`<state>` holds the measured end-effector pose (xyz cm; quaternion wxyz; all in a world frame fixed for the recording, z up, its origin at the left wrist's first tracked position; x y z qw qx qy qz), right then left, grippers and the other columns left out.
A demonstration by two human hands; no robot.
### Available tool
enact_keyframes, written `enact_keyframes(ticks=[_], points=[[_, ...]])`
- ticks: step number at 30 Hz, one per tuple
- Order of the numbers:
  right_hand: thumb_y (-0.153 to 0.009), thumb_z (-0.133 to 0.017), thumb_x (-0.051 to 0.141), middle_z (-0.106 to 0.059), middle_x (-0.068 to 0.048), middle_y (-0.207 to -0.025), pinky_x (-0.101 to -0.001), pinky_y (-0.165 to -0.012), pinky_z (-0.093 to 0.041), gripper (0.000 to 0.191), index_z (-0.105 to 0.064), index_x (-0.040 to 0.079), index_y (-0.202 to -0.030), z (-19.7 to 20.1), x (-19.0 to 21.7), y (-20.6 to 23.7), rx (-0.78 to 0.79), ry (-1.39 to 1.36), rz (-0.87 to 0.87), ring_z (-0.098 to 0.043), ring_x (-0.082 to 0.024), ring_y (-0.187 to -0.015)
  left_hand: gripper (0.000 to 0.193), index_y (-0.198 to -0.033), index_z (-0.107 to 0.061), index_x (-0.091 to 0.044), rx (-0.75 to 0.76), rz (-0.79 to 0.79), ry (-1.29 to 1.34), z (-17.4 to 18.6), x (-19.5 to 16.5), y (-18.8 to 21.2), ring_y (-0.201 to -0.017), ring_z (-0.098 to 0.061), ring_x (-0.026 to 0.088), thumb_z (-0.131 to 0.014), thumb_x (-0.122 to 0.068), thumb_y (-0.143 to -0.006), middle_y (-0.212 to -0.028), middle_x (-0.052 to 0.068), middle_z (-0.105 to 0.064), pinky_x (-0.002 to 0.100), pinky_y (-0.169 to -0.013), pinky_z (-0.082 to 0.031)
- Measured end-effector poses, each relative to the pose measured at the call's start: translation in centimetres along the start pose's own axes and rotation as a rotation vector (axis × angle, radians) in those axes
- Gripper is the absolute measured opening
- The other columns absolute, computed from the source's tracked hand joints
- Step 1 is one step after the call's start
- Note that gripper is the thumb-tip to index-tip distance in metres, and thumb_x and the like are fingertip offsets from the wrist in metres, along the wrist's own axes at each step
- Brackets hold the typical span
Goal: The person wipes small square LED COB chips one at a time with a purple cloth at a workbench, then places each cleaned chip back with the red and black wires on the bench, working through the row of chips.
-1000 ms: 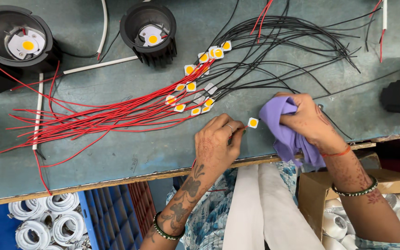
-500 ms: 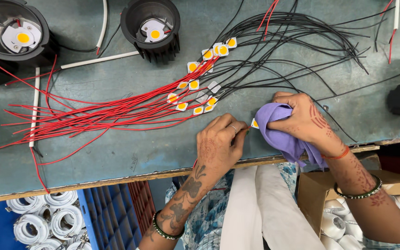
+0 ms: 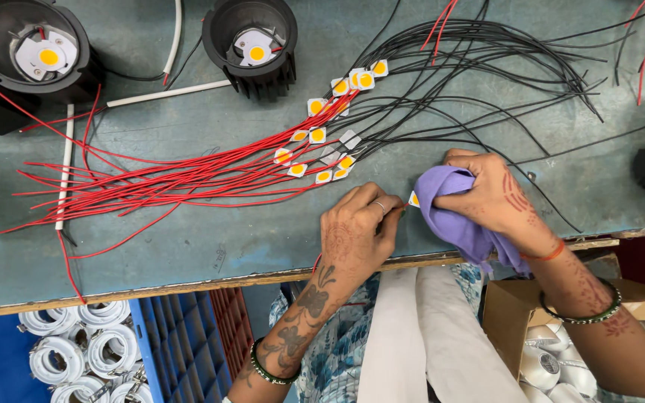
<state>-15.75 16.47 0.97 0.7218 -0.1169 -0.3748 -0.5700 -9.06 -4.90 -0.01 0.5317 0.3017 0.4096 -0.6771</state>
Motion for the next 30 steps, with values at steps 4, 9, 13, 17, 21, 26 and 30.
enact_keyframes(ticks=[4, 9, 13, 17, 21, 26, 30], points=[[-0.066, -0.077, 0.008, -0.060, -0.007, -0.081, -0.0293, -0.068, -0.048, 0.026, -0.065, -0.004, -0.086, -0.1, -0.2, 0.2, -0.015, -0.038, 0.049, -0.056, -0.015, -0.070, 0.011, -0.093, -0.075, -0.011, 0.008, 0.007, -0.007, -0.1, -0.1, 0.0, -0.083, -0.068, 0.023, -0.076, -0.006, -0.083, -0.087, 0.002, -0.064, 0.039, -0.066, -0.052], [-0.066, -0.078, 0.008, -0.061, -0.007, -0.080, -0.0293, -0.069, -0.048, 0.026, -0.066, -0.004, -0.085, 0.1, -0.4, 0.2, 0.023, -0.063, 0.068, -0.057, -0.015, -0.070, 0.011, -0.093, -0.075, -0.011, -0.014, -0.004, 0.004, -0.1, 0.0, 0.0, -0.084, -0.068, 0.023, -0.076, -0.007, -0.084, -0.087, 0.001, -0.064, 0.039, -0.066, -0.053], [-0.066, -0.078, 0.008, -0.060, -0.008, -0.082, -0.0301, -0.067, -0.048, 0.028, -0.065, -0.005, -0.088, -0.2, -0.4, 0.2, -0.020, -0.021, 0.017, -0.056, -0.017, -0.068, 0.011, -0.093, -0.075, -0.011, -0.001, -0.004, -0.009, -0.1, 0.0, 0.0, -0.083, -0.068, 0.023, -0.076, -0.006, -0.083, -0.087, 0.002, -0.064, 0.039, -0.066, -0.052], [-0.066, -0.077, 0.008, -0.060, -0.008, -0.080, -0.0297, -0.068, -0.048, 0.026, -0.065, -0.004, -0.085, 0.1, -0.1, 0.2, 0.007, -0.051, 0.095, -0.057, -0.015, -0.070, 0.011, -0.093, -0.075, -0.011, 0.013, 0.008, -0.013, -0.1, 0.0, 0.0, -0.082, -0.068, 0.023, -0.076, -0.006, -0.083, -0.087, 0.002, -0.064, 0.039, -0.066, -0.053], [-0.065, -0.078, 0.009, -0.060, -0.008, -0.079, -0.0299, -0.066, -0.048, 0.026, -0.066, -0.004, -0.084, 0.0, -0.1, 0.2, 0.010, -0.048, 0.057, -0.056, -0.015, -0.068, 0.010, -0.092, -0.075, -0.012, 0.012, 0.006, -0.009, -0.1, -0.1, 0.0, -0.082, -0.068, 0.023, -0.076, -0.007, -0.083, -0.087, 0.001, -0.065, 0.039, -0.066, -0.052], [-0.069, -0.078, 0.009, -0.058, -0.009, -0.079, -0.0301, -0.064, -0.047, 0.025, -0.065, -0.003, -0.086, -0.8, -1.0, 0.6, -0.108, -0.005, 0.019, -0.054, -0.017, -0.064, 0.010, -0.092, -0.075, -0.011, 0.007, 0.001, -0.015, -0.1, -0.1, 0.0, -0.082, -0.067, 0.023, -0.076, -0.007, -0.083, -0.087, 0.002, -0.064, 0.039, -0.066, -0.052], [-0.075, -0.068, 0.003, -0.067, -0.003, -0.079, -0.0281, -0.064, -0.050, 0.022, -0.069, 0.000, -0.096, -0.8, -3.9, 1.1, -0.253, -0.388, -0.093, -0.060, -0.011, -0.072, 0.008, -0.091, -0.076, -0.012, 0.015, 0.021, -0.017, -0.2, -0.2, 0.0, -0.078, -0.067, 0.022, -0.076, -0.009, -0.084, -0.085, 0.002, -0.064, 0.038, -0.065, -0.052]])
Point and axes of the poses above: each hand's wrist, its own y-axis away from the middle knuckle, its own z-axis out of the back of the hand, x = y × z, the point moved 2 cm from there along -y, towards the middle knuckle
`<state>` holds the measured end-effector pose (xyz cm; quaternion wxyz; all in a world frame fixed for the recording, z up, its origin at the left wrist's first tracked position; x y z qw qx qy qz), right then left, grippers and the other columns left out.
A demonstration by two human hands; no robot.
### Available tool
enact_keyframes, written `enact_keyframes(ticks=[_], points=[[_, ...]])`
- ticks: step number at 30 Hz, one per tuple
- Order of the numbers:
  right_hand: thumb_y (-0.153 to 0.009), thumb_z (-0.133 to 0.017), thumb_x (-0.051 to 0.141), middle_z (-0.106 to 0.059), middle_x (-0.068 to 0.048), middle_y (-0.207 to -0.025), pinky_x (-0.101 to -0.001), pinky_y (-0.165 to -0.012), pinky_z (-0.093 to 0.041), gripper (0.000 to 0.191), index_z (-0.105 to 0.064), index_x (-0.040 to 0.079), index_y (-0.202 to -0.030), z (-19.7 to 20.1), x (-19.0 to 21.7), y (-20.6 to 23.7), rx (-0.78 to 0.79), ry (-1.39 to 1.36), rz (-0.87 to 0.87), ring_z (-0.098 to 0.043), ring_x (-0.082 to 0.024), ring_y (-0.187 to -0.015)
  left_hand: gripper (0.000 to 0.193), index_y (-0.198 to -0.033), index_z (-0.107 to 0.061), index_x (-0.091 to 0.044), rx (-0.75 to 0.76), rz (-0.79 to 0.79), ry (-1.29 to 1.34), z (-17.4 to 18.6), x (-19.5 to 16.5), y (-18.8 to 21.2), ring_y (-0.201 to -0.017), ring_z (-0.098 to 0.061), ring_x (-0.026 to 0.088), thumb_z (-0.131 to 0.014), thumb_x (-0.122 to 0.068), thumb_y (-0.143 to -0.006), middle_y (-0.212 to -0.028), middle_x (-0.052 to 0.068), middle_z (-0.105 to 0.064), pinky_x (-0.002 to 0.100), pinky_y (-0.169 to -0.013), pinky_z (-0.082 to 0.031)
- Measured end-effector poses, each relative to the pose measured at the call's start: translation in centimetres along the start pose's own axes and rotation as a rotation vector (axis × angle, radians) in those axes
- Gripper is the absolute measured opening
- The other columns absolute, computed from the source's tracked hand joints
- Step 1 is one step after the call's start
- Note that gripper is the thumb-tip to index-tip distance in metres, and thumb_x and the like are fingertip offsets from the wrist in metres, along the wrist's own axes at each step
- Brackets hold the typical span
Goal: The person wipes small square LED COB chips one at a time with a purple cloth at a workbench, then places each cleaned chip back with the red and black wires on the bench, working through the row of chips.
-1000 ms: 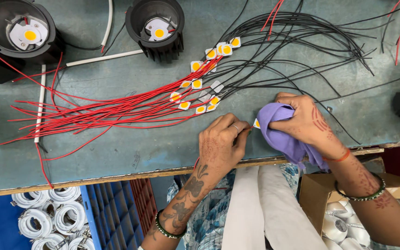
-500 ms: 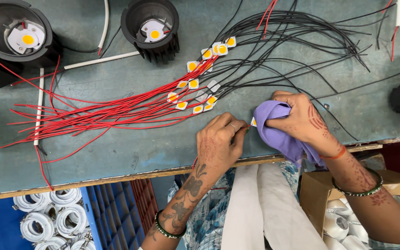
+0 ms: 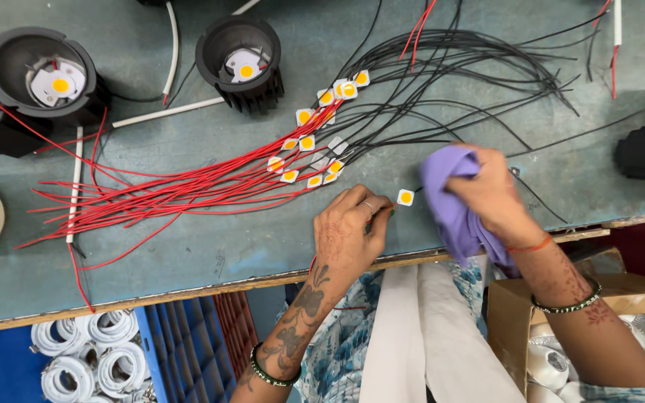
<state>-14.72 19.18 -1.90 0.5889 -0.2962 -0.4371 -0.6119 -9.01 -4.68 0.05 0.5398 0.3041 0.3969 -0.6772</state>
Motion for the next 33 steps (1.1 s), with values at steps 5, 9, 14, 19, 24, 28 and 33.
enact_keyframes(ticks=[5, 9, 14, 19, 24, 28, 33], points=[[-0.096, -0.065, -0.001, -0.060, -0.001, -0.076, -0.0237, -0.049, -0.037, 0.007, -0.069, 0.000, -0.102, 2.4, -2.9, 0.2, -0.010, -0.727, -0.035, -0.050, -0.009, -0.057, 0.007, -0.090, -0.076, -0.012, -0.007, 0.001, -0.011, -0.1, -0.1, 0.0, -0.077, -0.067, 0.022, -0.076, -0.010, -0.084, -0.085, 0.001, -0.065, 0.038, -0.066, -0.052], [-0.092, -0.065, -0.002, -0.058, 0.000, -0.073, -0.0224, -0.048, -0.035, 0.010, -0.069, 0.000, -0.101, 2.4, -3.2, 0.5, -0.049, -0.594, -0.082, -0.049, -0.007, -0.056, 0.007, -0.090, -0.077, -0.013, -0.014, -0.016, -0.020, -0.1, -0.1, 0.0, -0.078, -0.068, 0.023, -0.076, -0.010, -0.083, -0.085, 0.002, -0.065, 0.038, -0.066, -0.052], [-0.085, -0.066, -0.002, -0.064, -0.001, -0.088, -0.0204, -0.052, -0.036, 0.014, -0.069, -0.001, -0.099, 0.4, -0.8, 0.9, 0.099, -0.602, -0.027, -0.050, -0.005, -0.064, 0.008, -0.092, -0.076, -0.013, -0.045, -0.066, -0.054, -0.1, -0.4, 0.2, -0.081, -0.067, 0.023, -0.077, -0.011, -0.084, -0.086, 0.002, -0.064, 0.039, -0.066, -0.052], [-0.083, -0.069, 0.000, -0.063, -0.004, -0.103, -0.0208, -0.064, -0.040, 0.020, -0.067, -0.001, -0.103, -1.0, 1.1, 0.8, 0.196, -0.551, 0.248, -0.055, -0.007, -0.085, 0.010, -0.094, -0.077, -0.013, -0.011, -0.149, -0.123, -0.3, -1.0, 0.5, -0.083, -0.066, 0.023, -0.077, -0.010, -0.084, -0.088, 0.002, -0.064, 0.039, -0.063, -0.051], [-0.085, -0.071, 0.008, -0.060, -0.004, -0.095, -0.0208, -0.053, -0.036, 0.018, -0.068, -0.002, -0.100, -1.5, 0.1, -0.1, 0.197, -0.721, 0.109, -0.048, -0.006, -0.065, 0.012, -0.095, -0.076, -0.011, 0.021, -0.266, -0.131, -0.1, -1.7, 0.8, -0.083, -0.065, 0.022, -0.079, -0.010, -0.084, -0.090, 0.002, -0.064, 0.038, -0.068, -0.053], [-0.086, -0.074, 0.013, -0.059, -0.004, -0.097, -0.0214, -0.053, -0.034, 0.022, -0.067, -0.003, -0.101, -1.5, -0.7, 0.0, 0.220, -0.753, 0.156, -0.046, -0.006, -0.065, 0.020, -0.102, -0.072, -0.007, -0.229, -0.275, -0.184, 2.5, -1.0, 1.0, -0.091, -0.066, 0.027, -0.080, -0.005, -0.084, -0.102, 0.007, -0.066, 0.039, -0.075, -0.055], [-0.089, -0.073, 0.016, -0.058, -0.006, -0.094, -0.0219, -0.054, -0.035, 0.023, -0.067, -0.003, -0.102, -1.4, -0.9, 0.1, 0.239, -0.759, 0.198, -0.047, -0.007, -0.066, 0.025, -0.107, -0.072, -0.008, -0.361, -0.173, -0.396, 7.1, 1.3, 0.8, -0.100, -0.063, 0.031, -0.081, -0.004, -0.083, -0.110, 0.010, -0.066, 0.042, -0.083, -0.053]])
Point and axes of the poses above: each hand's wrist, its own y-axis away from the middle knuckle, its own z-axis out of the back of the hand, x = y × z, the point moved 2 cm from there along -y, towards the middle knuckle
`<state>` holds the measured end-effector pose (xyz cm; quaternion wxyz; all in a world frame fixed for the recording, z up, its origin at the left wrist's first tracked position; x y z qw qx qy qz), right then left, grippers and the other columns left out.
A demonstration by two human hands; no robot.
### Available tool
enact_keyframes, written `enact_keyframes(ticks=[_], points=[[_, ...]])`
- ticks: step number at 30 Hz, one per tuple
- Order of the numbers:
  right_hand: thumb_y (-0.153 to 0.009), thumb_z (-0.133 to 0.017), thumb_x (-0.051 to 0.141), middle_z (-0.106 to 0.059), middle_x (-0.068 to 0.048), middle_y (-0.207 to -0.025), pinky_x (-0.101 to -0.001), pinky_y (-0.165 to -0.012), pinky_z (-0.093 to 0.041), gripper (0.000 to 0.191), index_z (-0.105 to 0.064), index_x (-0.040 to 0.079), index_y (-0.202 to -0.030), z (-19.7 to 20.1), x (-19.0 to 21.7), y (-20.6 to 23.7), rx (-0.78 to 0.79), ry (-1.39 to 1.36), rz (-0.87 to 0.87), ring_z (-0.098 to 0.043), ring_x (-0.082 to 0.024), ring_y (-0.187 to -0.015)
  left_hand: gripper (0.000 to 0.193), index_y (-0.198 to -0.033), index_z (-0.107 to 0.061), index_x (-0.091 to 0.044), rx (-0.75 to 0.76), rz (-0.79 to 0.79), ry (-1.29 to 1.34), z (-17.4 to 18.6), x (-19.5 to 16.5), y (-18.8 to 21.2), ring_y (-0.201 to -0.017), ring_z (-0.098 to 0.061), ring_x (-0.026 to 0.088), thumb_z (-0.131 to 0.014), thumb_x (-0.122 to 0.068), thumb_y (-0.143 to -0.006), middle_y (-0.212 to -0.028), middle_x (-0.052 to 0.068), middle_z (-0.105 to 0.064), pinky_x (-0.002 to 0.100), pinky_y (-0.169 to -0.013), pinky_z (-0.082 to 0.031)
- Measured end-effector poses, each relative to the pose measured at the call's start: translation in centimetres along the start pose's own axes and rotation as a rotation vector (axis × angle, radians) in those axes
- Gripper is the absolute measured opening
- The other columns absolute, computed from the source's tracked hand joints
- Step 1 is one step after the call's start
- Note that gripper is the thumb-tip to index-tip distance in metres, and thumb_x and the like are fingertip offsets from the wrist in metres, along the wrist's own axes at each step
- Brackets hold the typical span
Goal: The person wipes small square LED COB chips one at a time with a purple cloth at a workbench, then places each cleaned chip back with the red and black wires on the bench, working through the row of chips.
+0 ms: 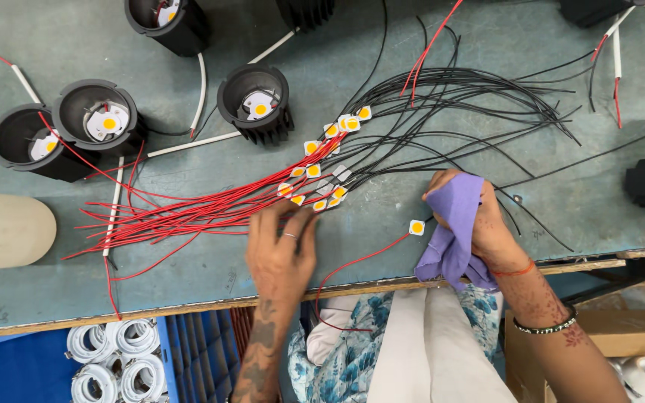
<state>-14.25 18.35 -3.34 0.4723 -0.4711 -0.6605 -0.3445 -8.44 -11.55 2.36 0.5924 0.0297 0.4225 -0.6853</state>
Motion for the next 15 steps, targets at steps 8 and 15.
enact_keyframes(ticks=[8, 15], points=[[-0.088, -0.071, 0.012, -0.059, -0.007, -0.095, -0.0215, -0.055, -0.036, 0.018, -0.067, -0.001, -0.100, 0.0, -0.2, 0.2, -0.030, -0.013, 0.018, -0.048, -0.008, -0.066, 0.024, -0.103, -0.073, -0.009, 0.088, -0.133, -0.107, 0.7, 1.3, -1.0, -0.107, -0.061, 0.032, -0.079, -0.004, -0.080, -0.110, 0.008, -0.066, 0.049, -0.101, -0.044], [-0.087, -0.072, 0.010, -0.060, -0.008, -0.094, -0.0216, -0.055, -0.037, 0.016, -0.068, -0.002, -0.096, 0.5, -0.6, -0.1, -0.023, 0.004, 0.014, -0.049, -0.008, -0.070, 0.024, -0.101, -0.074, -0.010, 0.119, -0.164, -0.080, 1.6, -0.3, 0.0, -0.101, -0.062, 0.026, -0.078, -0.003, -0.079, -0.104, 0.004, -0.066, 0.049, -0.105, -0.045]])
Point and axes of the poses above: each hand's wrist, its own y-axis away from the middle knuckle, its own z-axis out of the back of the hand, x = y × z, the point moved 2 cm from there along -y, towards the middle knuckle
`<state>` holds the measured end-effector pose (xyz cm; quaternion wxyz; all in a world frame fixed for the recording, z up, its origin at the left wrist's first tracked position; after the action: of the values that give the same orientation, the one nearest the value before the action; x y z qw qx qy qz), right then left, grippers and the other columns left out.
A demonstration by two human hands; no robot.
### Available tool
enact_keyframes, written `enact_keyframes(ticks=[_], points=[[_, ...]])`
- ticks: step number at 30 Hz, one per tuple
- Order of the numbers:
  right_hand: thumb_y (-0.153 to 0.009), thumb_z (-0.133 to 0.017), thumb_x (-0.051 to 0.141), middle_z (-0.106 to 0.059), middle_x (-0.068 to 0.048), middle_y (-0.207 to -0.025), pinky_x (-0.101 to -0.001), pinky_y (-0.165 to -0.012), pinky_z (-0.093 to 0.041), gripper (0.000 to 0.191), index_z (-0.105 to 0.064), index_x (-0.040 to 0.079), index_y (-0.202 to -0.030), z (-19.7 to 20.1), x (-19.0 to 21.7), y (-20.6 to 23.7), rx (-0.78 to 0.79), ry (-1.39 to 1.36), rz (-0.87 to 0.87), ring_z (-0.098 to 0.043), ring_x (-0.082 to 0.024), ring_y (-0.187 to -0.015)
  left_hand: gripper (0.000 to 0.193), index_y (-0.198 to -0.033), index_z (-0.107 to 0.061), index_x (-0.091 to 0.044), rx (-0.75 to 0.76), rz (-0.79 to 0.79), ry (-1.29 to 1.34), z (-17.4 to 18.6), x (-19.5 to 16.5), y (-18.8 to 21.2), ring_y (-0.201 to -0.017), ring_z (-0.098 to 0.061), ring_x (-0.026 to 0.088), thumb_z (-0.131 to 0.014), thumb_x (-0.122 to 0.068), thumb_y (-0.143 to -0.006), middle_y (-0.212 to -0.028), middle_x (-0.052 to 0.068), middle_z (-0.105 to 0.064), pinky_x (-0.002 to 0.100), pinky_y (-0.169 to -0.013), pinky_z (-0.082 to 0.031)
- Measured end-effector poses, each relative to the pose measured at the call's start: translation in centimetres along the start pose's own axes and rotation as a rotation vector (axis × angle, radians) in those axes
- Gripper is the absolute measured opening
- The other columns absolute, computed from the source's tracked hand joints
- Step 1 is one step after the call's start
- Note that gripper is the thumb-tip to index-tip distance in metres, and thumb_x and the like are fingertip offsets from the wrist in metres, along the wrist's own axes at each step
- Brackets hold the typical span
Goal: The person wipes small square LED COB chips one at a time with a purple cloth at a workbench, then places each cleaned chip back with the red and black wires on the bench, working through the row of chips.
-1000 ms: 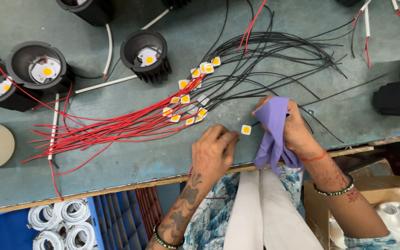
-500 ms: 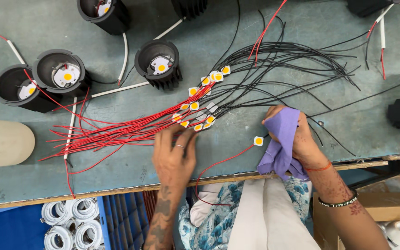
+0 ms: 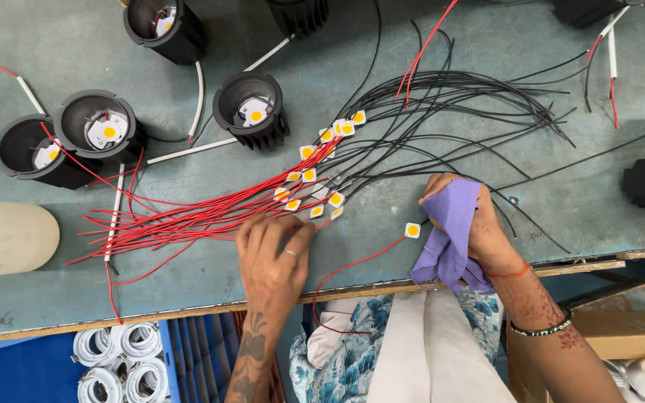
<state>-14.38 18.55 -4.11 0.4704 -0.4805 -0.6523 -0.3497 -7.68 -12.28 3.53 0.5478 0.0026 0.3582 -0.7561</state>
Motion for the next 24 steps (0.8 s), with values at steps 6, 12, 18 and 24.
enact_keyframes(ticks=[6, 12, 18, 24], points=[[-0.086, -0.069, 0.009, -0.063, -0.008, -0.095, -0.0211, -0.054, -0.038, 0.013, -0.069, -0.001, -0.096, 0.0, 0.0, 0.1, -0.020, -0.015, -0.014, -0.051, -0.008, -0.070, 0.017, -0.099, -0.072, -0.009, 0.070, 0.074, 0.133, -1.9, -2.1, 0.5, -0.097, -0.062, 0.027, -0.078, -0.007, -0.084, -0.095, 0.004, -0.064, 0.048, -0.102, -0.045], [-0.083, -0.070, 0.003, -0.063, -0.007, -0.094, -0.0219, -0.061, -0.041, 0.012, -0.069, 0.000, -0.095, -0.1, 0.1, 0.0, -0.014, 0.077, 0.037, -0.053, -0.010, -0.078, 0.021, -0.105, -0.070, -0.007, 0.074, 0.252, 0.175, -3.3, -2.6, 1.0, -0.099, -0.060, 0.029, -0.075, -0.007, -0.085, -0.103, 0.008, -0.064, 0.044, -0.089, -0.043], [-0.083, -0.066, -0.004, -0.066, -0.006, -0.098, -0.0255, -0.078, -0.047, 0.015, -0.069, -0.001, -0.097, -1.3, 1.3, -0.5, 0.050, 0.216, 0.055, -0.059, -0.013, -0.089, 0.028, -0.106, -0.071, -0.008, 0.047, 0.150, 0.128, -3.7, -3.4, 1.6, -0.103, -0.058, 0.029, -0.071, 0.001, -0.079, -0.104, 0.006, -0.064, 0.048, -0.099, -0.039], [-0.074, -0.071, 0.000, -0.069, -0.005, -0.084, -0.0293, -0.072, -0.053, 0.022, -0.069, 0.001, -0.096, -3.6, 4.1, -2.5, 0.135, 0.795, -0.071, -0.064, -0.013, -0.080, 0.036, -0.109, -0.072, -0.005, 0.083, 0.073, 0.138, -4.8, -4.3, 1.7, -0.106, -0.058, 0.028, -0.069, 0.003, -0.074, -0.108, 0.007, -0.064, 0.050, -0.102, -0.038]])
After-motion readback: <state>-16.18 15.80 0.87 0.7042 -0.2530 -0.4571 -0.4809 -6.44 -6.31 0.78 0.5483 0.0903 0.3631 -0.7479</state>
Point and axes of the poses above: each hand's wrist, its own y-axis away from the middle knuckle, its own z-axis out of the back of the hand, x = y × z, the point moved 2 cm from there along -y, towards the middle knuckle
